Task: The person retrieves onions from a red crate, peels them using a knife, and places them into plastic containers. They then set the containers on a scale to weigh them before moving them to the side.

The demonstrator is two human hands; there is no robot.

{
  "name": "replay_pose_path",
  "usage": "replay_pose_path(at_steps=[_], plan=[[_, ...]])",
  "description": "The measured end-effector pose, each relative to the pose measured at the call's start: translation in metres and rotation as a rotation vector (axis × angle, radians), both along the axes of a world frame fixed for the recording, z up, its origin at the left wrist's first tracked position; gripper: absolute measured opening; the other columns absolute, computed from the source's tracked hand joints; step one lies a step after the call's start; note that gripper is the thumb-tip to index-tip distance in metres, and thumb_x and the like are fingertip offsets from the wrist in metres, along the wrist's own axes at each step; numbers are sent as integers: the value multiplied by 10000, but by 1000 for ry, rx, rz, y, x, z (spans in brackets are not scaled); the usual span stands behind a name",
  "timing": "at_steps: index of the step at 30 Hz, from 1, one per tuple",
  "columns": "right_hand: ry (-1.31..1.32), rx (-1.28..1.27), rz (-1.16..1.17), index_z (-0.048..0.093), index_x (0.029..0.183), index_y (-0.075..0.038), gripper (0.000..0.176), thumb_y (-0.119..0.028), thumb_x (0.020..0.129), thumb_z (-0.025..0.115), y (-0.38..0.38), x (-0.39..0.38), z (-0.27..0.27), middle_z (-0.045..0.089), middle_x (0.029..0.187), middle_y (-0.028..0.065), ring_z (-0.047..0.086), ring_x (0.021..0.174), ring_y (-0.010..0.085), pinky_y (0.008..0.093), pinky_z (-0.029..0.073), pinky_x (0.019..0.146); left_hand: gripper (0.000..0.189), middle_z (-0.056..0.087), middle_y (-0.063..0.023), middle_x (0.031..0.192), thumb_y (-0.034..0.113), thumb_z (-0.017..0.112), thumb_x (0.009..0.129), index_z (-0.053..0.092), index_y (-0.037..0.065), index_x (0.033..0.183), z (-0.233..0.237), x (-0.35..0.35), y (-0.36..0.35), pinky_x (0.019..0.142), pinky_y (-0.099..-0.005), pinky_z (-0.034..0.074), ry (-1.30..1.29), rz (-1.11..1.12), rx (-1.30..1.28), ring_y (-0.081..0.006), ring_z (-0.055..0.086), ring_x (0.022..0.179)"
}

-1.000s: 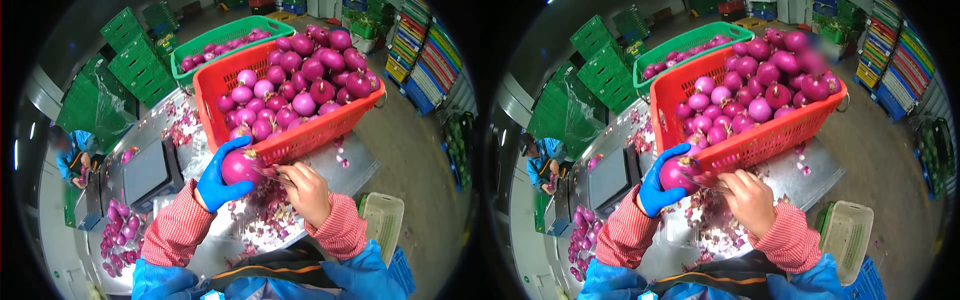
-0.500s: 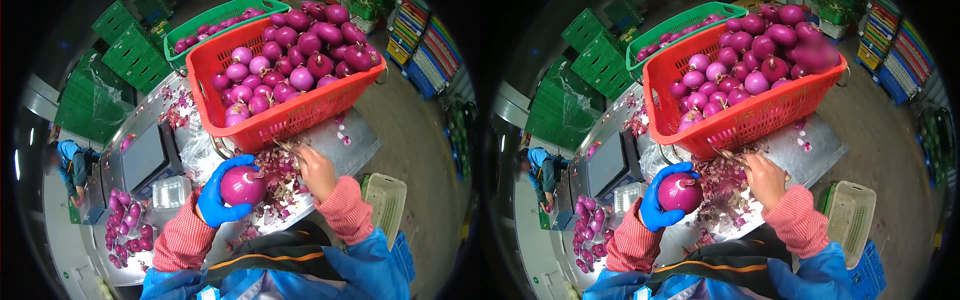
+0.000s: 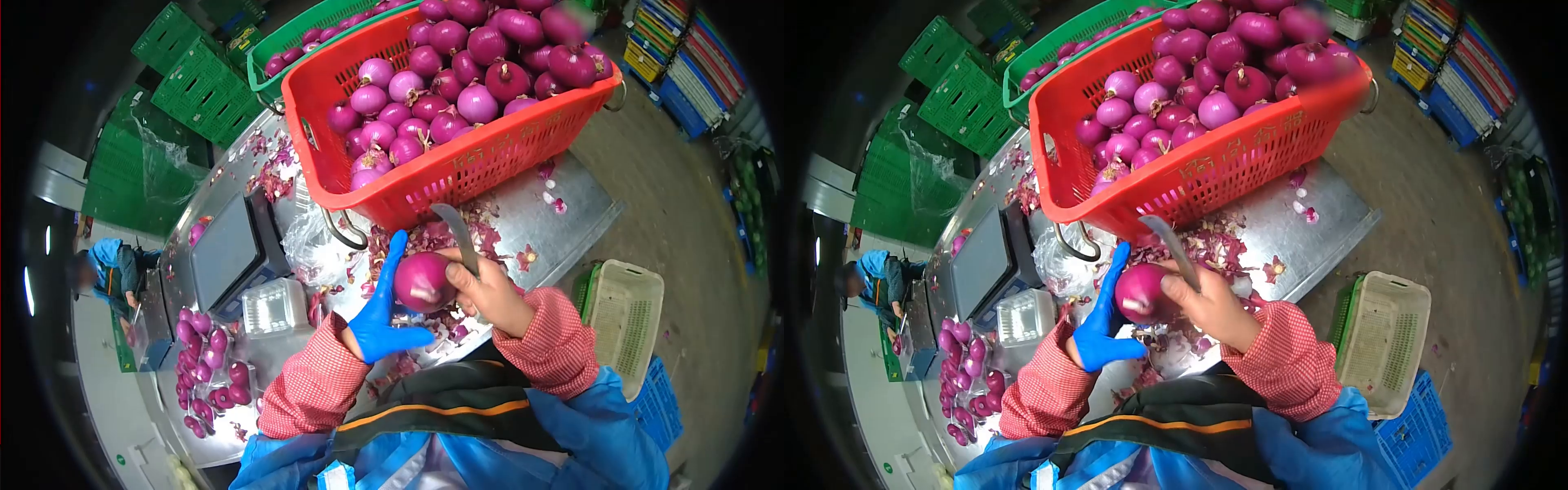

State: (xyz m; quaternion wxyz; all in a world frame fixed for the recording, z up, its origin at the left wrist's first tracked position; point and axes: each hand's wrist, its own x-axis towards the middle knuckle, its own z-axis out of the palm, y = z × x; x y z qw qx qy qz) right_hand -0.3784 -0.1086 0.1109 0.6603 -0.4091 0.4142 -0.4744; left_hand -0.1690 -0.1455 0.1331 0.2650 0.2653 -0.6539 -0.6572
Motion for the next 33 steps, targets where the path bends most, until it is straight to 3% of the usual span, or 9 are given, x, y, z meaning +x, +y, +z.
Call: replay_pose_path(at_steps=[1, 4, 8, 9, 16, 21, 24, 29, 33], plan=[[-128, 132, 27, 541, 1241, -22, 472, -429, 1003, 519, 2, 4, -14, 524, 706, 7, 486, 543, 64, 219, 402, 480, 1197, 412, -103, 1452, 171, 880, 682, 67, 89, 1557, 0, -5, 4, 1124, -387, 335, -28, 92, -40, -236, 404, 1348], [-181, 235, -38, 539, 1201, -32, 472, -460, 1006, 491, 8, 26, -31, 463, 645, -14, 423, 470, 51, 226, 344, 408, 1042, 398, -113, 1463, 110, 856, 695, 220, 55, 1518, -17, -3, 3, 1097, -368, 379, 24, 196, 98, -232, 448, 1306], [871, -733, -377, 603, 1084, -58, 270, -219, 879, 671, 5, 11, -23, 554, 749, 55, 575, 600, 188, 315, 484, 554, 841, 477, -92, 1382, 88, 838, 716, 381, 54, 1422, -28, 8, 7, 1062, -364, 419, 34, 306, 301, -210, 509, 1238], [1027, -705, -338, 629, 1058, -81, 309, -112, 758, 698, 11, 9, -5, 566, 830, 73, 609, 734, 234, 340, 510, 649, 789, 512, -82, 1335, 72, 823, 729, 406, 56, 1398, -32, 11, 8, 1031, -360, 445, 33, 302, 287, -200, 537, 1195], [1270, -783, -299, 623, 1015, -85, 328, -62, 693, 680, 9, 8, -14, 552, 857, 57, 619, 795, 226, 345, 523, 639, 769, 535, -76, 1305, 51, 802, 743, 407, 53, 1402, -28, 9, 19, 1009, -346, 449, 86, 227, 318, -191, 543, 1175], [923, -464, -234, 614, 1153, -80, 374, -241, 831, 713, 19, 5, -17, 599, 970, 122, 643, 884, 296, 383, 523, 711, 830, 512, -107, 1330, 108, 849, 700, 395, 47, 1393, -35, 21, 17, 1018, -355, 448, -105, 307, 313, -220, 532, 1200], [603, -475, -182, 613, 1140, -76, 366, -277, 850, 710, 11, 23, 1, 601, 983, 138, 633, 845, 280, 368, 509, 741, 844, 507, -118, 1327, 124, 858, 692, 396, 52, 1394, -53, 11, 21, 1021, -362, 449, -80, 270, -72, -230, 530, 1203], [847, -573, -154, 524, 807, -43, 250, -113, 771, 761, 12, 34, -21, 616, 712, 98, 628, 674, 309, 397, 483, 608, 821, 549, -114, 1266, 133, 865, 693, 428, 46, 1383, -59, 16, 39, 988, -346, 475, -130, 377, 225, -197, 567, 1127], [732, -568, -30, 540, 811, -36, 188, -95, 813, 719, 26, 47, -18, 605, 705, 112, 617, 648, 315, 404, 468, 572, 817, 562, -118, 1237, 184, 878, 684, 446, 55, 1365, -80, 45, 48, 950, -350, 498, -143, 490, 295, -198, 579, 1103]])
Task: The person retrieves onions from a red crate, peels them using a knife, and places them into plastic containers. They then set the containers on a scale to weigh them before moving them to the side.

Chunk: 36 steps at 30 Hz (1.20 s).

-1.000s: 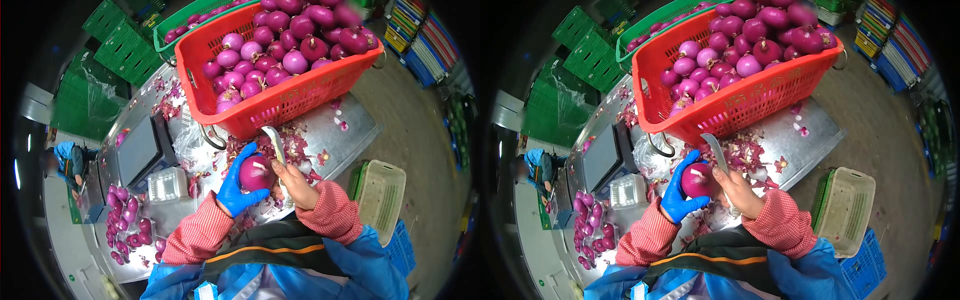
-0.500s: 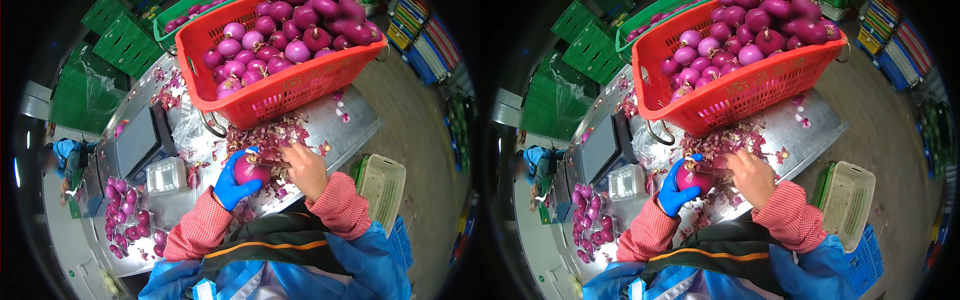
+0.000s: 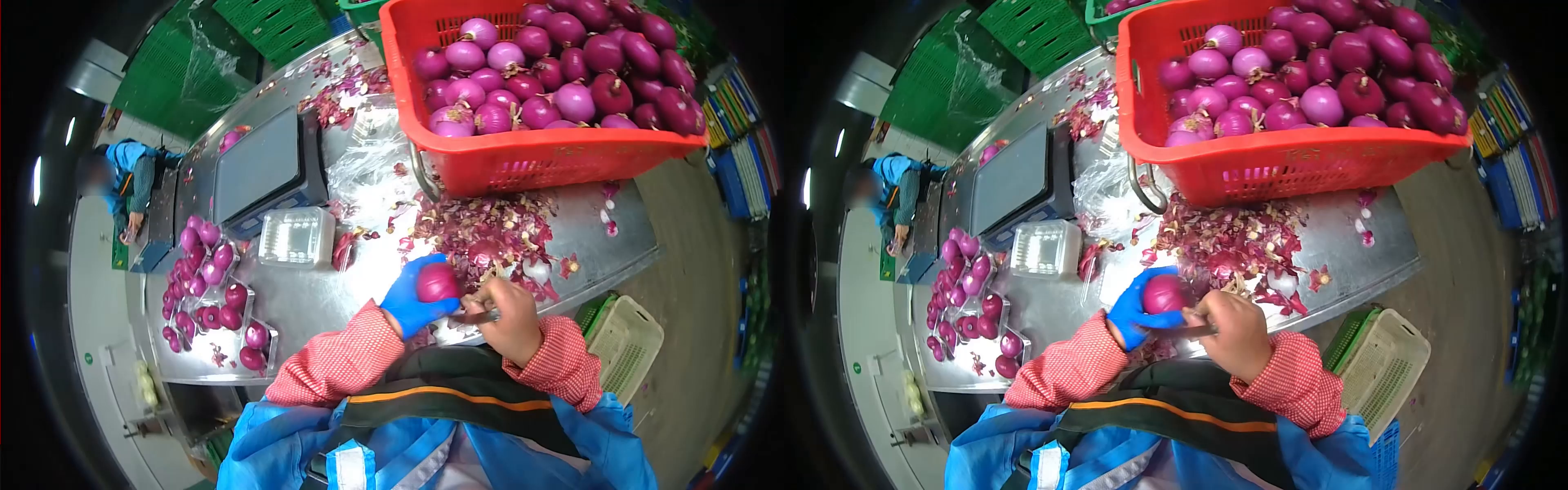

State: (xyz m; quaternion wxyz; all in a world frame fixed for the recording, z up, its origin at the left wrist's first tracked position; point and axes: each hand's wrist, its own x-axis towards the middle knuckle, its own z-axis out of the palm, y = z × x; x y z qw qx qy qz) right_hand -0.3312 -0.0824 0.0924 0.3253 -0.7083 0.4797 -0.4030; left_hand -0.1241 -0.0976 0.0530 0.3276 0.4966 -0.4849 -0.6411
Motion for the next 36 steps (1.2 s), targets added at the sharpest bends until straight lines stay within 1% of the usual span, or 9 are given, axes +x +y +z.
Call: replay_pose_path(at_steps=[5, 8, 10, 13, 19, 21, 27, 28, 36], plan=[[136, 109, -38, 624, 1004, -69, 166, -150, 864, 657, -14, -15, -35, 634, 812, 139, 644, 725, 327, 395, 500, 615, 928, 566, -201, 1253, 214, 894, 619, 424, 24, 1397, -7, 87, -2, 999, -401, 472, -885, -159, -359, -327, 557, 1183], [241, 125, 55, 575, 1217, -115, 356, -214, 881, 637, -12, -16, -50, 648, 917, 156, 646, 783, 341, 418, 523, 654, 999, 562, -232, 1266, 237, 895, 597, 390, 5, 1426, -52, 126, -4, 1024, -418, 451, -993, -131, -320, -367, 566, 1165], [276, 94, 92, 629, 1036, -84, 228, -253, 884, 642, -14, -17, -56, 654, 832, 141, 647, 748, 327, 431, 516, 648, 982, 580, -218, 1266, 254, 866, 646, 362, 18, 1454, -55, 129, -10, 1013, -425, 454, -1062, -134, -257, -368, 581, 1146], [298, 123, 86, 623, 824, -70, 222, -283, 880, 647, -19, -22, -59, 648, 745, 118, 647, 717, 309, 424, 510, 627, 693, 609, -190, 1259, 96, 725, 798, 439, 38, 1426, 16, 98, -40, 1004, -419, 448, -759, -55, -533, -354, 593, 1139], [191, 105, 13, 638, 876, -74, 190, -258, 860, 682, -35, -30, -63, 658, 789, 116, 652, 698, 310, 411, 515, 588, 565, 625, -175, 1181, 90, 701, 810, 526, 53, 1346, 162, 4, -221, 935, -388, 485, -713, -204, -1233, -318, 601, 1127], [169, 86, -19, 634, 897, -82, 189, -257, 855, 690, -38, -31, -66, 654, 792, 103, 652, 687, 306, 408, 514, 578, 599, 594, -172, 1266, 79, 700, 831, 482, 68, 1388, 161, -40, -290, 1008, -390, 454, -562, -275, -1059, -296, 555, 1226], [232, 133, -100, 628, 916, -106, 185, -255, 831, 696, -39, -56, -86, 643, 808, 67, 656, 723, 280, 389, 521, 593, 683, 655, -201, 1155, 352, 807, 682, 578, 74, 1262, 80, -112, -467, 909, -413, 533, -1137, -323, -529, -307, 641, 1096], [214, 134, -132, 628, 904, -104, 164, -228, 819, 694, -39, -61, -89, 647, 818, 64, 659, 737, 279, 388, 525, 604, 590, 678, -205, 1115, 404, 790, 677, 667, 73, 1150, 67, -120, -479, 857, -411, 563, -1218, -290, -487, -293, 668, 1062], [196, 189, -210, 637, 880, -99, 157, -233, 816, 688, -43, -80, -99, 681, 885, 56, 672, 752, 275, 403, 529, 643, 735, 657, -203, 1160, 428, 817, 641, 588, 67, 1239, 41, -140, -480, 899, -418, 544, -1470, -277, -360, -315, 651, 1079]])
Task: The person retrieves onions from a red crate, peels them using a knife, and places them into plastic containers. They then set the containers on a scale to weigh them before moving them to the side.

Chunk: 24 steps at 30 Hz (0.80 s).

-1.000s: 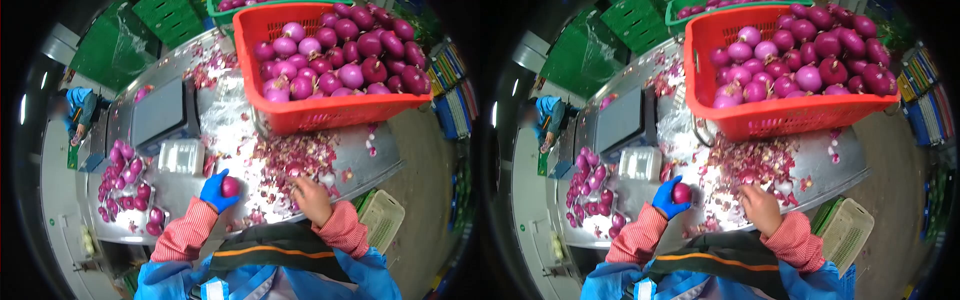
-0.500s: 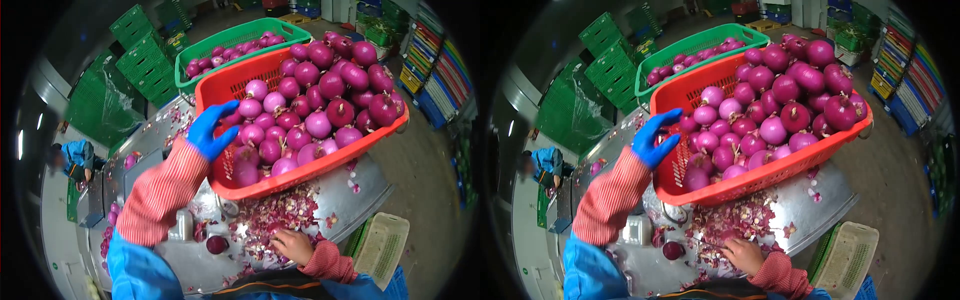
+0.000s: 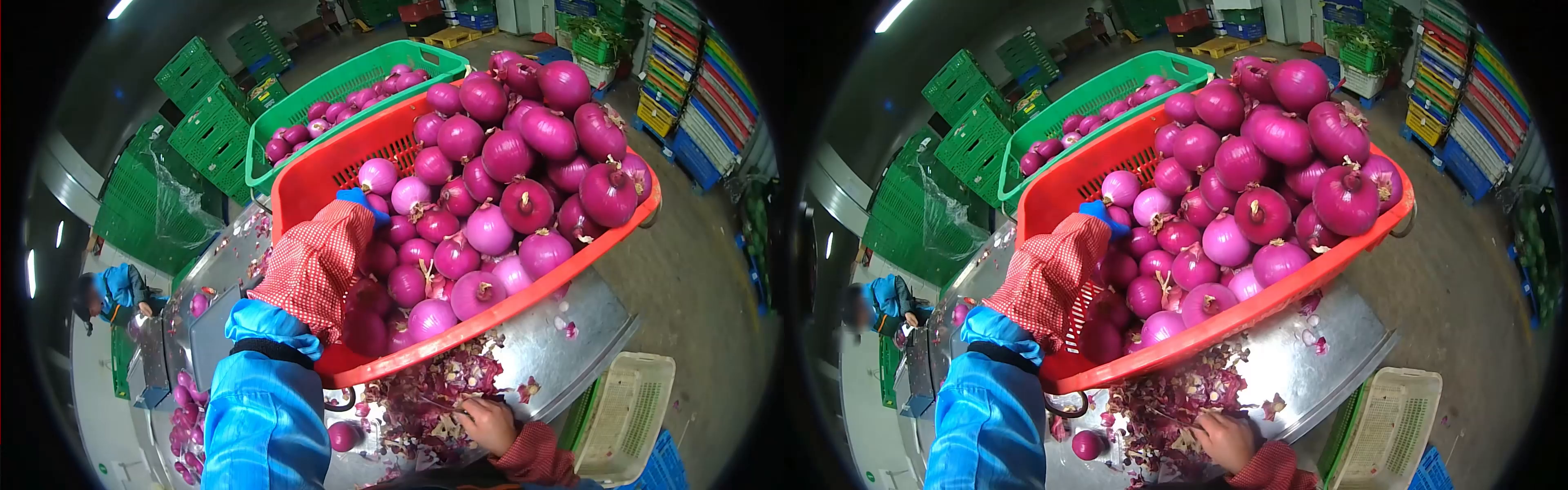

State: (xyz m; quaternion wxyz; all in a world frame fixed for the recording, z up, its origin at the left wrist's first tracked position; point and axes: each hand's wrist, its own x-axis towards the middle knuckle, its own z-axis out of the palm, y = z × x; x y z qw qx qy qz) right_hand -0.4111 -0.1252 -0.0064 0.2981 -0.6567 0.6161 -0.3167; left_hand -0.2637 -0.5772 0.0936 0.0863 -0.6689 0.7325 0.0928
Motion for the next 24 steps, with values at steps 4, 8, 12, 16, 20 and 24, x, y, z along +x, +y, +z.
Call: replay_pose_path(at_steps=[4, 8, 12, 16, 20, 24], plan=[[10, -67, -5, 644, 894, -98, 165, -243, 826, 686, 1, 4, -3, 685, 876, 57, 675, 753, 274, 401, 528, 646, 810, 647, -202, 1182, 440, 831, 623, 548, 65, 1283, 2, -3, 7, 921, -422, 534, -9, 6, -14, -326, 642, 1088], [18, -60, -28, 649, 901, -100, 173, -252, 829, 686, 6, 0, 3, 686, 869, 61, 674, 747, 278, 416, 524, 665, 887, 637, -200, 1204, 452, 845, 605, 508, 62, 1327, 11, -4, 13, 942, -425, 525, 24, 3, -37, -336, 633, 1097], [59, 14, -28, 668, 936, -111, 177, -252, 830, 686, 13, -4, 1, 683, 844, 62, 667, 739, 283, 427, 516, 669, 965, 626, -199, 1227, 464, 859, 587, 469, 59, 1371, 34, -2, 10, 963, -429, 515, 153, 58, -225, -347, 624, 1105], [31, -12, -13, 670, 897, -106, 154, -241, 828, 692, 21, 6, -12, 669, 809, 75, 655, 699, 299, 408, 522, 617, 1046, 544, -260, 1318, 532, 823, 605, 376, 53, 1421, 24, 0, -27, 1013, -455, 479, 297, 62, -238, -399, 543, 1220], [2, -2, 0, 673, 884, -108, 157, -254, 831, 689, 19, 13, -11, 669, 808, 73, 659, 690, 294, 402, 530, 595, 1035, 558, -254, 1299, 498, 835, 605, 365, 41, 1406, 0, -17, -38, 1030, -468, 459, 432, 138, -226, -401, 554, 1206], [27, -1, -29, 672, 885, -112, 151, -252, 830, 687, 18, 9, -15, 670, 808, 67, 658, 698, 303, 404, 534, 607, 1028, 572, -241, 1272, 478, 845, 590, 369, 50, 1394, 2, -33, -33, 1022, -473, 465, 433, 259, -244, -390, 565, 1195]])
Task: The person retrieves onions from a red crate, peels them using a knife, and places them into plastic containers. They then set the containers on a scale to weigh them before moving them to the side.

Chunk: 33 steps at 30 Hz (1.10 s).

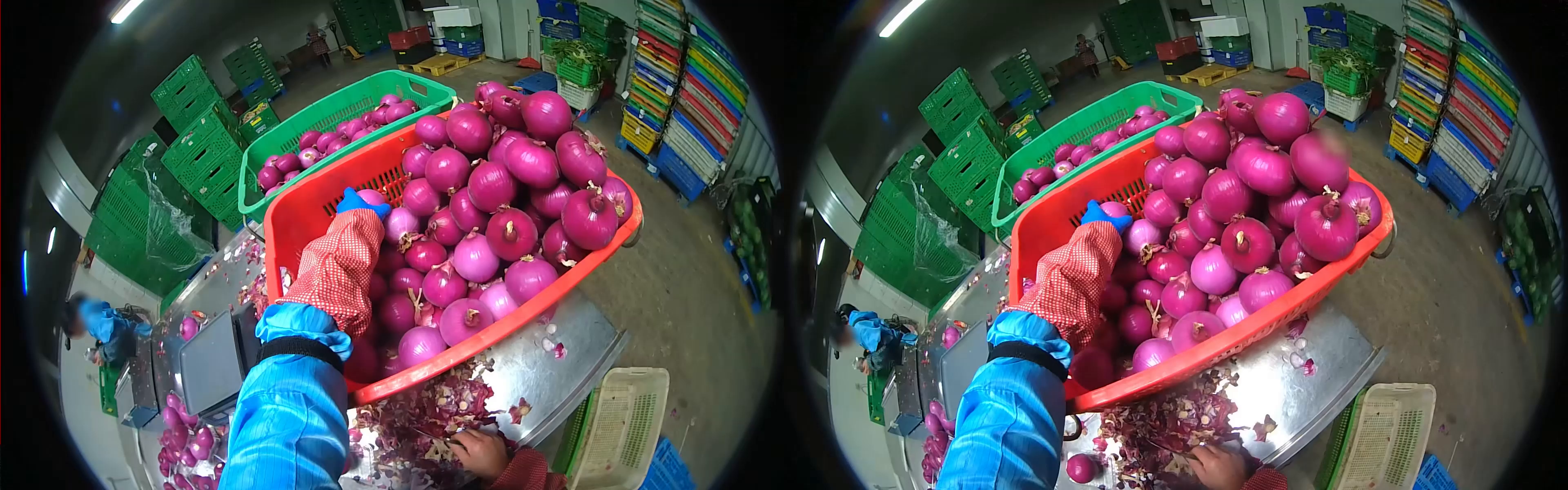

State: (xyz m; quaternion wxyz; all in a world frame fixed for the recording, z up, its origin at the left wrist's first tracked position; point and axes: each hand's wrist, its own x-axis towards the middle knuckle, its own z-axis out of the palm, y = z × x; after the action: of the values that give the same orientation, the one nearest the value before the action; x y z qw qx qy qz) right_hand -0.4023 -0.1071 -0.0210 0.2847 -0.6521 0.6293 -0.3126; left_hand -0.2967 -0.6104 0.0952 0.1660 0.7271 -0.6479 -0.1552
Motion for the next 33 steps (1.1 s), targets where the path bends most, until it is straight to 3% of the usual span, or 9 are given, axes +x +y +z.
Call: replay_pose_path(at_steps=[7, 8, 12, 15, 18, 20, 23, 28, 33], plan=[[-120, -25, -121, 667, 888, -70, 113, -169, 834, 676, -5, -10, 23, 663, 790, 99, 653, 714, 320, 408, 516, 610, 1049, 545, -235, 1308, 473, 867, 530, 387, 84, 1379, 27, -7, 2, 980, -454, 510, 117, 35, -78, -387, 587, 1162], [-166, -17, -169, 672, 880, -37, 111, -145, 851, 667, -5, -9, 28, 659, 774, 123, 657, 716, 315, 393, 509, 620, 1000, 543, -204, 1312, 424, 874, 570, 386, 97, 1380, 25, -5, -4, 910, -492, 547, 235, -52, -149, -379, 606, 1127], [-325, -20, -309, 698, 954, -33, 186, -194, 906, 619, -12, -22, 62, 690, 812, 116, 678, 670, 251, 364, 515, 616, 738, 597, -134, 1199, 214, 815, 737, 432, 140, 1363, 84, -4, 76, 759, -535, 585, 1096, -321, 211, -327, 631, 1058], [-336, -168, -383, 682, 955, 6, 181, -153, 924, 601, -28, -38, 95, 683, 810, 148, 681, 728, 294, 366, 521, 667, 673, 593, -124, 1221, 160, 756, 788, 442, 96, 1379, 125, 14, 182, 840, -511, 573, 1341, -575, 403, -293, 627, 1082], [-226, -543, -339, 662, 995, 3, 145, -63, 871, 630, -47, -43, 139, 651, 853, 161, 647, 768, 334, 394, 503, 677, 731, 565, -141, 1267, 160, 752, 768, 399, 26, 1394, 138, 31, 276, 938, -429, 537, 1474, -694, 475, -293, 599, 1139], [-64, -620, -278, 650, 1068, -28, 282, -13, 786, 647, -49, -42, 171, 612, 839, 137, 624, 768, 333, 401, 502, 679, 797, 548, -135, 1307, 189, 774, 746, 378, 15, 1416, 128, 50, 312, 1001, -425, 487, 1493, -729, 558, -284, 571, 1191], [144, -702, -264, 652, 1065, -43, 293, -47, 773, 673, -43, -27, 196, 605, 832, 92, 615, 766, 280, 376, 499, 664, 836, 539, -130, 1331, 227, 785, 745, 363, 17, 1435, 113, 72, 362, 1016, -426, 474, 1491, -686, 634, -278, 562, 1209], [271, -718, -133, 645, 1078, -39, 311, -68, 770, 673, -31, -7, 189, 561, 797, 64, 589, 727, 232, 344, 500, 633, 862, 542, -148, 1311, 313, 786, 746, 348, 46, 1438, 89, 101, 415, 859, -459, 573, 1545, -502, 816, -315, 590, 1165], [283, -586, -84, 639, 1079, -48, 316, -69, 766, 674, -21, -8, 151, 607, 880, 78, 627, 808, 249, 344, 525, 673, 876, 541, -156, 1316, 316, 797, 712, 370, 33, 1423, 78, 115, 442, 933, -454, 535, 1633, -490, 773, -309, 570, 1194]])
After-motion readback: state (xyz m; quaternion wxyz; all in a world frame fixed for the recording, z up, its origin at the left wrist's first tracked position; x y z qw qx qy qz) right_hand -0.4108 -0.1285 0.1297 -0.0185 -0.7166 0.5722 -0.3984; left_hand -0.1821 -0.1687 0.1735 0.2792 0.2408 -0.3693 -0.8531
